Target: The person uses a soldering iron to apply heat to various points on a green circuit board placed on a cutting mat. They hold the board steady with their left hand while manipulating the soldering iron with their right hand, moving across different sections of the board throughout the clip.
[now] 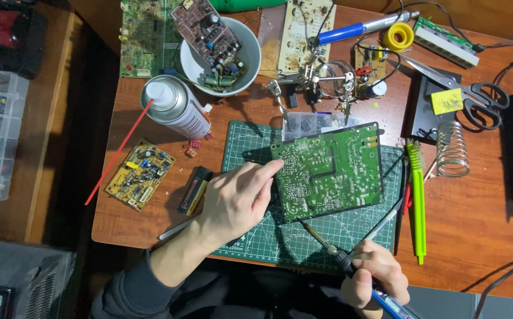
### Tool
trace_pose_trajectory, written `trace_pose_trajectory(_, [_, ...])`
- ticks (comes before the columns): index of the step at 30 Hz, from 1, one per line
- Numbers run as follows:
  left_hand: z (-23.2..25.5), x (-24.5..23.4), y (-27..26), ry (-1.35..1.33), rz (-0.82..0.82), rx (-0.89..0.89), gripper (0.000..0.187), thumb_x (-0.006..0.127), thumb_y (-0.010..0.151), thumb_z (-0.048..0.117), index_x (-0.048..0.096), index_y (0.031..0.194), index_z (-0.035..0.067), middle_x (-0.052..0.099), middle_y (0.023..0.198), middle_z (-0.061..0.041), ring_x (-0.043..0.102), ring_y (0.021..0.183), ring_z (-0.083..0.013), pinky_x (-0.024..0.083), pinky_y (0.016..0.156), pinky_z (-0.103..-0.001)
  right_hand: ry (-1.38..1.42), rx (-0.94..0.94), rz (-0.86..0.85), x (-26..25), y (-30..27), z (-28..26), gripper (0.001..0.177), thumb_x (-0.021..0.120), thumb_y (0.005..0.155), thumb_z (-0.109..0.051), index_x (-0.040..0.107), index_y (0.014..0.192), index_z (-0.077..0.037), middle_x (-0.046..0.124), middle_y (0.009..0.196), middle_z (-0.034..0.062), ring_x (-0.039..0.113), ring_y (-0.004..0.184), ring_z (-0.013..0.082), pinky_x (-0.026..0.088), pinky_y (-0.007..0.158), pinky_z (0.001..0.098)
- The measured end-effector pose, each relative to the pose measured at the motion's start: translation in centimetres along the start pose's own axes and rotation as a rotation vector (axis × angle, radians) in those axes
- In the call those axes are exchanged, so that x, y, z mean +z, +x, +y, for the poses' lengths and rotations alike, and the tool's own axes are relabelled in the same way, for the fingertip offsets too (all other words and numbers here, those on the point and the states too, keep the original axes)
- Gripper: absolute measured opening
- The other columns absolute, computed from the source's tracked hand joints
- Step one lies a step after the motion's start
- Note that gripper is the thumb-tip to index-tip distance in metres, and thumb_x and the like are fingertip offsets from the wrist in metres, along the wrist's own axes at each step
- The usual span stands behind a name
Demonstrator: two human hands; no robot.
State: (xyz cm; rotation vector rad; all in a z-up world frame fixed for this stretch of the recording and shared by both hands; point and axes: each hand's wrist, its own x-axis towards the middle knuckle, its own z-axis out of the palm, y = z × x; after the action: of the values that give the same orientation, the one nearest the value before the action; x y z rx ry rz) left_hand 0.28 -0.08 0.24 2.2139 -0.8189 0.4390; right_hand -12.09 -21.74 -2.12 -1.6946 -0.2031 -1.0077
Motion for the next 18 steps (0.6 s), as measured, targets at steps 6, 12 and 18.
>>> trace_pose_trajectory(6, [-0.3, 0.5, -0.4, -0.045, -0.024, 0.005, 0.036, 0.062, 0.099, 0.0, 0.052, 0.133, 0.009, 0.062, 0.082, -0.002, 0.055, 0.061, -0.01, 0.052, 0.047, -0.022, -0.023, 0.006, -0.034, -0.1, -0.4, 0.4, 0.021, 0.051, 0.091, -0.014, 0.047, 0.074, -0.002, 0.04, 0.049, 0.0097, 0.031, 0.036, 0.0141, 0.029, 0.041, 0.028])
trace_pose_trajectory(12, [-0.3, 0.6, -0.6, -0.02, -0.019, 0.009, 0.038, 0.064, 0.099, 0.002, 0.052, 0.134, 0.01, 0.065, 0.089, -0.003, 0.06, 0.067, -0.0109, 0.056, 0.052, -0.022, -0.098, 0.034, -0.041, -0.7, -1.1, 0.8, 0.024, 0.051, 0.093, -0.016, 0.047, 0.075, -0.002, 0.044, 0.053, 0.0113, 0.032, 0.037, 0.0164, 0.032, 0.042, 0.0302])
trace_pose_trajectory(18, [-0.4, 0.8, -0.7, -0.052, 0.011, 0.026, 0.037, 0.062, 0.1, 0.0, 0.052, 0.134, 0.009, 0.061, 0.082, -0.001, 0.053, 0.06, -0.0097, 0.051, 0.046, -0.022, -0.162, 0.16, -0.044, -0.2, -0.7, -1.0, 0.025, 0.051, 0.095, -0.018, 0.049, 0.078, -0.001, 0.046, 0.06, 0.0123, 0.037, 0.042, 0.0183, 0.032, 0.048, 0.0317])
